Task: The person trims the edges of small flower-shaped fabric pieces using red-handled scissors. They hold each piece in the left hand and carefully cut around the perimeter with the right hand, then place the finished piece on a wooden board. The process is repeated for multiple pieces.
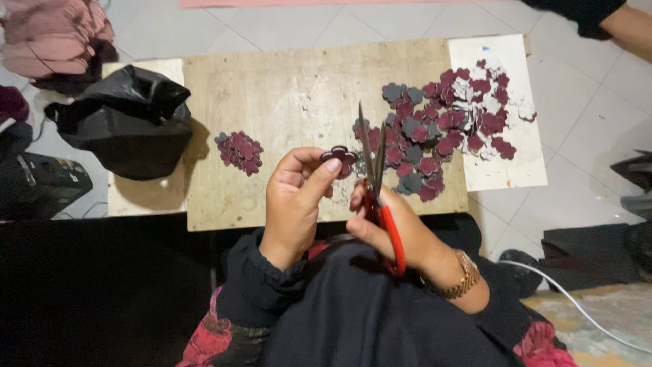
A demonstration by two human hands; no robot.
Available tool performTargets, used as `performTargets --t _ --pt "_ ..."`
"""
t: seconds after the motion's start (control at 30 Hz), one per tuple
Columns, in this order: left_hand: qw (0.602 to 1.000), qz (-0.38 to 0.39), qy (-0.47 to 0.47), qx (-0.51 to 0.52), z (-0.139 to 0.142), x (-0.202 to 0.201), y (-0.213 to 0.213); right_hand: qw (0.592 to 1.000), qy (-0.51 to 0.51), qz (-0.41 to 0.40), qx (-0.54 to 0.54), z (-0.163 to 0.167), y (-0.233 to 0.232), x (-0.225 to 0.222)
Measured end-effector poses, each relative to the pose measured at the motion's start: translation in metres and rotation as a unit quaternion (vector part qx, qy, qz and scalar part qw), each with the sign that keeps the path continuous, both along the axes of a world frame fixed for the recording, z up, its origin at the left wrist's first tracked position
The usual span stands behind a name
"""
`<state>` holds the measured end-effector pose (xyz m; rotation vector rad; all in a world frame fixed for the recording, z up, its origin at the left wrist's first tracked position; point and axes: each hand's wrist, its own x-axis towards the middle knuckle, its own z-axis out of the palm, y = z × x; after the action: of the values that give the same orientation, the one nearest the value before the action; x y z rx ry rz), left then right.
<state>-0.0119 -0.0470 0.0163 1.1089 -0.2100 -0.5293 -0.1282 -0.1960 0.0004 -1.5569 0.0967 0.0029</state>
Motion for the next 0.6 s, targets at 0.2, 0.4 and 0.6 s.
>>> performTargets --t 0.2,0.4,0.6 --pt "0.992 0.038 -0.051 -0.113 -0.004 -0.006 -0.004 0.996 -0.034 0.058 -0.057 0.001 0.002 -0.001" --pt "0.997 0.022 -0.071 0.032 -0.001 -0.004 -0.001 0.997 -0.027 0.051 -0.053 0.001 0.004 0.002" --pt "0.999 0.007 -0.046 -0.001 0.007 -0.004 -0.001 0.995 -0.037 0.039 -0.08 0.003 0.005 0.003"
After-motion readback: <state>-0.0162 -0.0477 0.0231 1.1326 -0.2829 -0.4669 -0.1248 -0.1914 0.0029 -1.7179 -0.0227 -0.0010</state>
